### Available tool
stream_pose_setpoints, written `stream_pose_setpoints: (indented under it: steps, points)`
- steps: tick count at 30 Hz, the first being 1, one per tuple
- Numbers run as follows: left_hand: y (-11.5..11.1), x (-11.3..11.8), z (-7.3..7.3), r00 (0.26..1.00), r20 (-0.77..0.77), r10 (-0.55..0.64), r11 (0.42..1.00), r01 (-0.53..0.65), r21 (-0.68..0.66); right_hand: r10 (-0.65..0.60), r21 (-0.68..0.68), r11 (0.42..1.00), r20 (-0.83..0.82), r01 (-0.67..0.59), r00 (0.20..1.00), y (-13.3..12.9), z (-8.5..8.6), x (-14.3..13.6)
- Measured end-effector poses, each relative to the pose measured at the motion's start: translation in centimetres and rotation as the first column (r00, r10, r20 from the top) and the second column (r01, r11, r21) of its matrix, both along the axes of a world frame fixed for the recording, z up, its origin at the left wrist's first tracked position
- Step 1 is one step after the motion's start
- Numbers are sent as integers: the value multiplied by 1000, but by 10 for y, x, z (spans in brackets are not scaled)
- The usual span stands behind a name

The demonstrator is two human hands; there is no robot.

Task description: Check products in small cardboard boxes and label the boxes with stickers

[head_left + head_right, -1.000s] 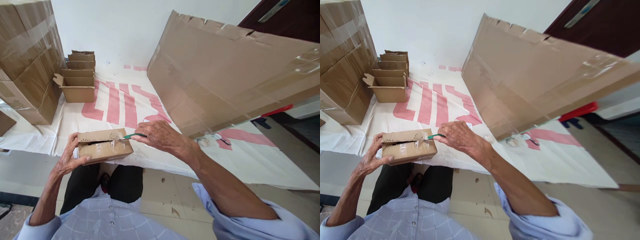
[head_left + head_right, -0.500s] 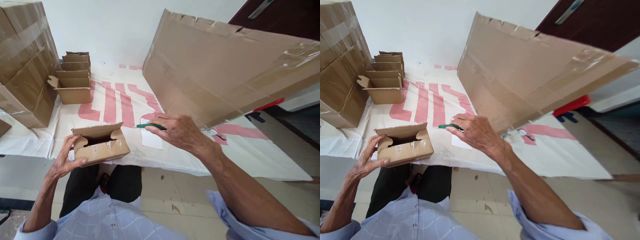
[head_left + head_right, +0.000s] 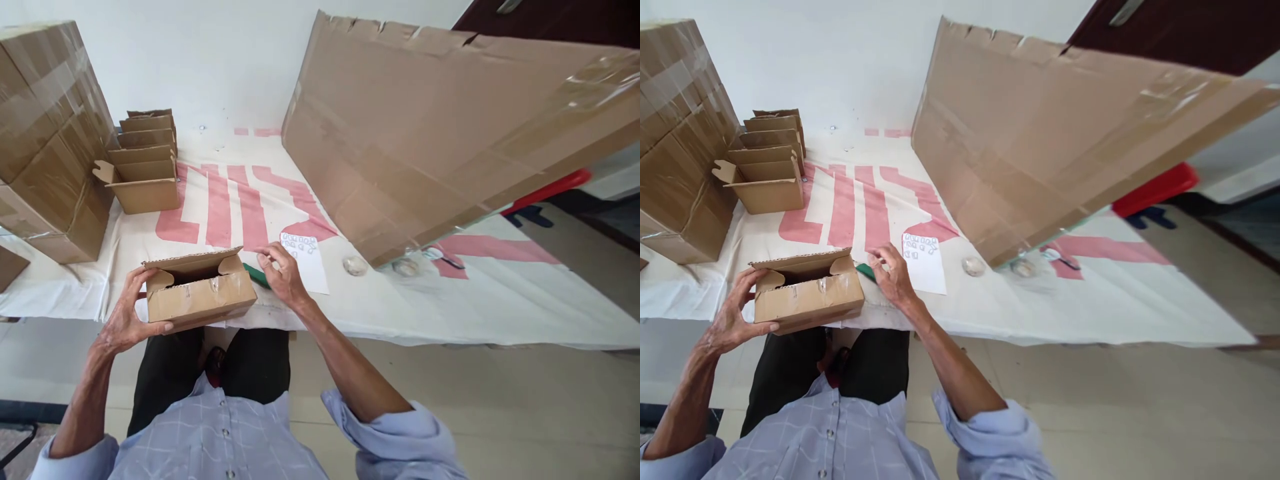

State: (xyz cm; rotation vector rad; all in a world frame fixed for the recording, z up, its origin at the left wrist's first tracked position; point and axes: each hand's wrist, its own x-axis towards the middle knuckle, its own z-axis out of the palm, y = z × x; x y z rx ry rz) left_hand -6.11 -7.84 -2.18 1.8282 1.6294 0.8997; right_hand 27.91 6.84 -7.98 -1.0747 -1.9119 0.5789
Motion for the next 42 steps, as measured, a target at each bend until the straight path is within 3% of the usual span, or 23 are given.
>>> stream_pose_setpoints:
  steps: [3,5,8,11,19,27,36,42]
  points:
    - [3,-2,1,1000,-2,-1,1000,1,9,293,96,949,74,-300,953,-15,41,-13]
    - [4,-3,2,1000,-9,-11,1000,11,5,378,116,908,189,-403,906,-24,56,-23]
    - [4,-2,3,1000,-15,-16,1000,16,-2,393,112,893,280,-437,876,-28,61,-33]
    - [2,-1,4,1000,-16,-11,1000,10,-15,435,123,874,232,-470,870,-26,60,-35]
    - [3,0,6,999,-27,-21,1000,21,3,358,247,894,108,-374,927,-31,49,-34]
    - [9,7,11,992,-107,-60,990,73,123,320,272,902,101,-335,942,-35,52,-39]
    - [8,8,14,981,-185,-63,989,87,123,307,255,912,93,-320,947,-33,47,-37]
    - [5,11,22,921,-386,-44,968,134,210,311,228,922,43,-313,949,-29,50,-28]
